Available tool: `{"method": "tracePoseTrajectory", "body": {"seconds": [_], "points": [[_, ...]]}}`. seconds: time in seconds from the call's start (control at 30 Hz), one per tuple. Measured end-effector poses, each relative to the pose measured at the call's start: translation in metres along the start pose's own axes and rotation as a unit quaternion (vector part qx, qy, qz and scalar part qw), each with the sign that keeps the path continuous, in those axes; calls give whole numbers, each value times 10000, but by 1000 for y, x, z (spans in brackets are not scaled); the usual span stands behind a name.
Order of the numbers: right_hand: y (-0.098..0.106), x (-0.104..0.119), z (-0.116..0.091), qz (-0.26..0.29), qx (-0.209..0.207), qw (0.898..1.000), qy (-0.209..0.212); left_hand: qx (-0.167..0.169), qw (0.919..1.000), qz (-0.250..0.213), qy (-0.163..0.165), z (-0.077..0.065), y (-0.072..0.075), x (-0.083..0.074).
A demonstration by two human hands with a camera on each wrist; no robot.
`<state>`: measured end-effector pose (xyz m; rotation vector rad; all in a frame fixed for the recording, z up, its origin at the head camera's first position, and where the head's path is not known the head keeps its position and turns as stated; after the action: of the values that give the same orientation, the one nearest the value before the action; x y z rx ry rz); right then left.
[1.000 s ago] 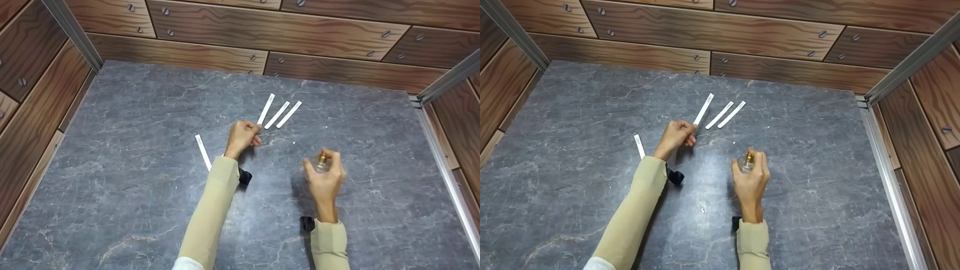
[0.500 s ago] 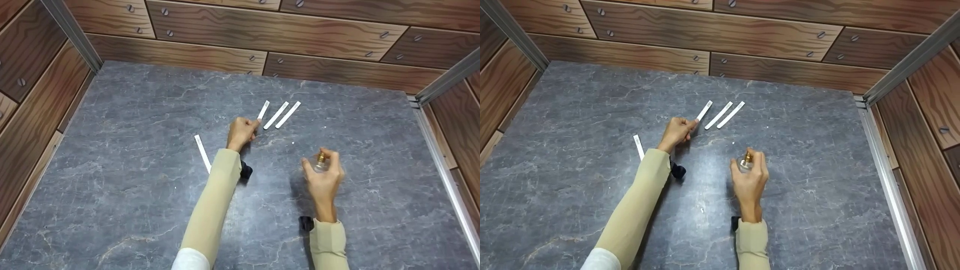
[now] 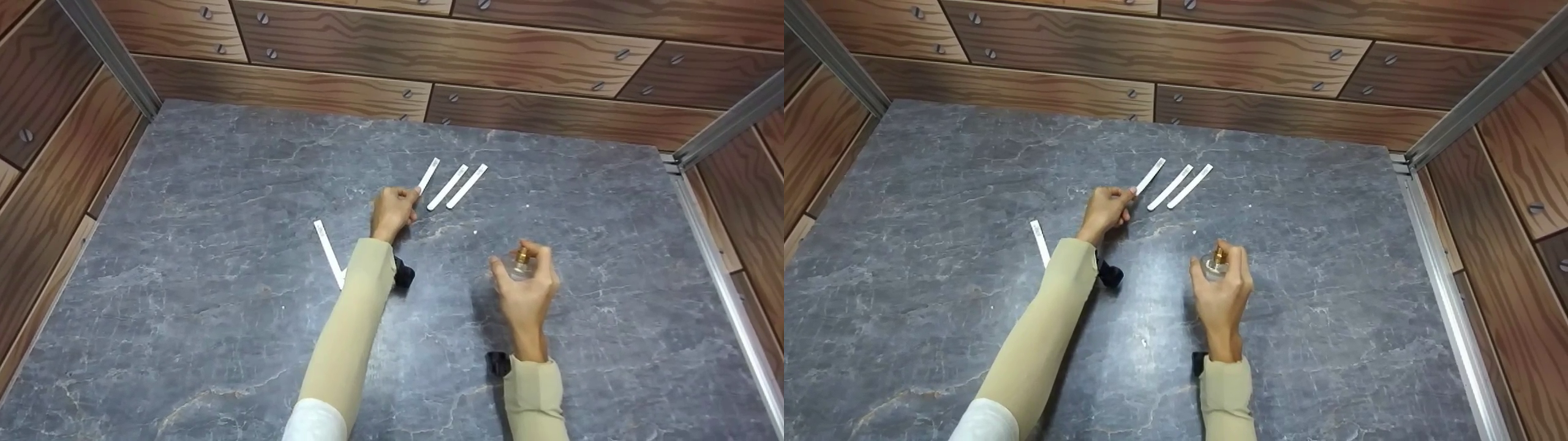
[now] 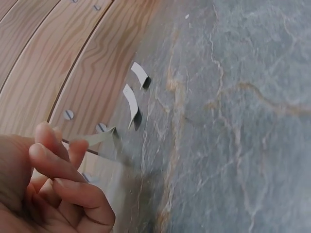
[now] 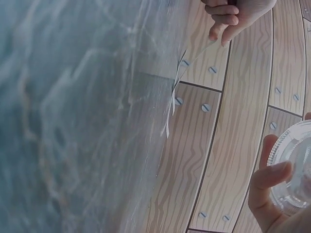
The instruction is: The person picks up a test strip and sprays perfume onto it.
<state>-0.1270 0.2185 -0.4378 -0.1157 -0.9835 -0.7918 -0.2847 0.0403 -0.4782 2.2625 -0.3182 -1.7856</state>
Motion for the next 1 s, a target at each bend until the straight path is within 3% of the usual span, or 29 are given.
{"method": "tracePoseTrajectory", "body": {"seconds": [0.23,0.5,0.83,1.0], "points": [[-3,-26,-3,-113,-42,9999,-112,73,9997,-224,-95,-4,7,-1],[3,-25,-1,-94,-24,9999,97,348,9984,-293,-335,-17,29,3],[4,-24,1,-22,-2,10000,-22,241,9979,-454,-397,-39,49,14],[5,-24,1,-13,-4,10000,16,242,9981,14,-563,-46,59,18]]}}
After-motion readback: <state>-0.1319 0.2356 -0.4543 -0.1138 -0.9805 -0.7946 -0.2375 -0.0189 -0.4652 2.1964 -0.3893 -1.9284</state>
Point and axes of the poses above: each hand's wrist, its own z-axis towards the middle knuckle, its own y-axis out of the back of the hand, x = y × z, the point moved 1 cm from there along z, towards the middle knuckle, and after that the axes turned 2 degrees about -z, right-handed, at the moved point
